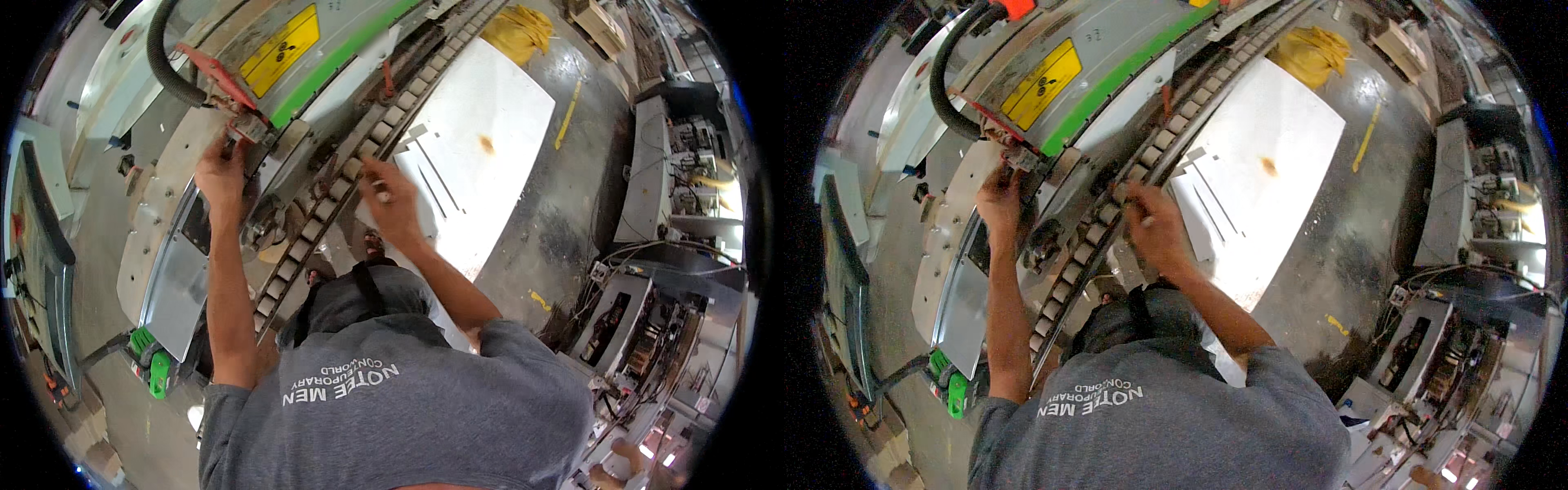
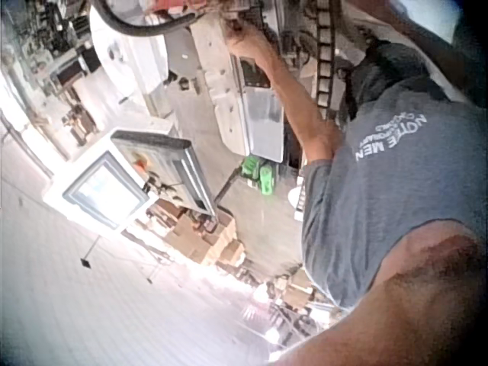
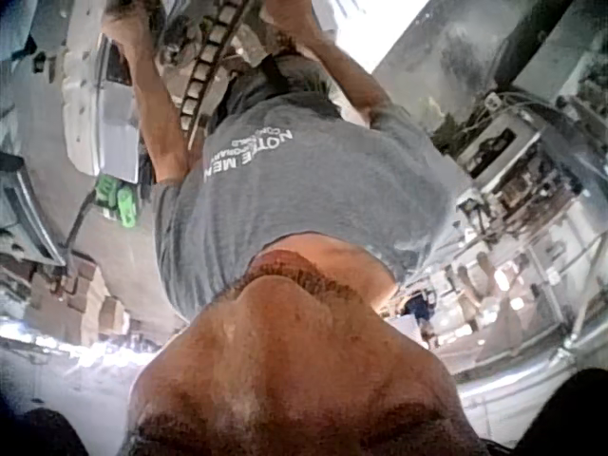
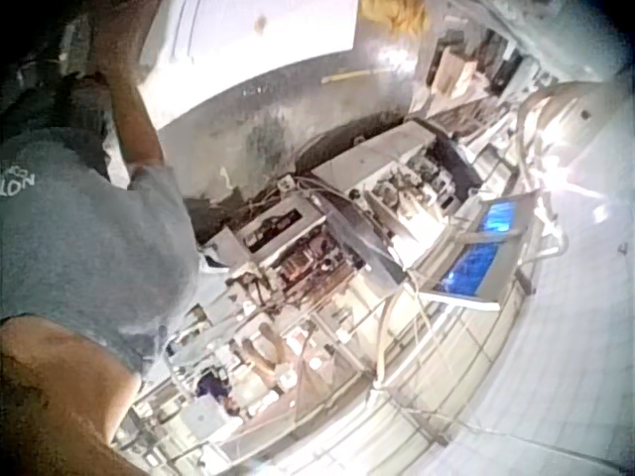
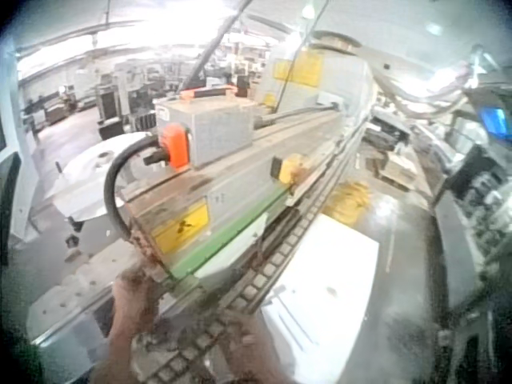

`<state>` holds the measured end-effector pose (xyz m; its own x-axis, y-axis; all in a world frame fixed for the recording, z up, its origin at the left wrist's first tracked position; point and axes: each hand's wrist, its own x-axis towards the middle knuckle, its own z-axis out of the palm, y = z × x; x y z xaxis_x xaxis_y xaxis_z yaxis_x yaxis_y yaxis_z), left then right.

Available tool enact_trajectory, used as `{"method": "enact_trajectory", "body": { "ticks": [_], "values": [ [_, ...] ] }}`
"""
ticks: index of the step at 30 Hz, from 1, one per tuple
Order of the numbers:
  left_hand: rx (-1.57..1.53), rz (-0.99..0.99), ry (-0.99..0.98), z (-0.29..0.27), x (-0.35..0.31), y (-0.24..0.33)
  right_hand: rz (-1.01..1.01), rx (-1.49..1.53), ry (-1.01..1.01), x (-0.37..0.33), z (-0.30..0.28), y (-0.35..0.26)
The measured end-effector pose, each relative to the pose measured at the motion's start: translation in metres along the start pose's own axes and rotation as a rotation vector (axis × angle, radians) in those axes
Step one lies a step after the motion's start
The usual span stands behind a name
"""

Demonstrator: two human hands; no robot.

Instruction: The person feeds white edge bands into a woodworking machine by hand and gathers stacked wood pieces from a pallet to place them on a table.

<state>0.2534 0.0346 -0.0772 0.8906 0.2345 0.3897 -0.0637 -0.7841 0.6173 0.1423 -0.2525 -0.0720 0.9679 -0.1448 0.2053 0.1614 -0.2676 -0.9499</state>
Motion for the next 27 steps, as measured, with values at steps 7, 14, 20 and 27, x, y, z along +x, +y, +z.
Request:
{"method": "enact_trajectory", "body": {
  "ticks": [7,14,20,27],
  "values": [
    [-0.068,0.052,-0.063,-0.012,-0.037,0.034,0.404,-0.882,-0.136,-0.012,-0.099,0.058],
    [-0.129,0.147,-0.051,-0.053,-0.098,0.011,0.341,-0.994,-0.162,-0.031,-0.073,0.095],
    [-0.331,0.155,-0.287,-0.074,-0.135,0.032,0.336,-0.076,-0.056,-0.043,-0.069,-0.01],
    [-0.589,-0.025,-0.647,-0.119,-0.138,0.087,0.049,0.38,-0.269,-0.055,0.057,-0.04]
  ]
}}
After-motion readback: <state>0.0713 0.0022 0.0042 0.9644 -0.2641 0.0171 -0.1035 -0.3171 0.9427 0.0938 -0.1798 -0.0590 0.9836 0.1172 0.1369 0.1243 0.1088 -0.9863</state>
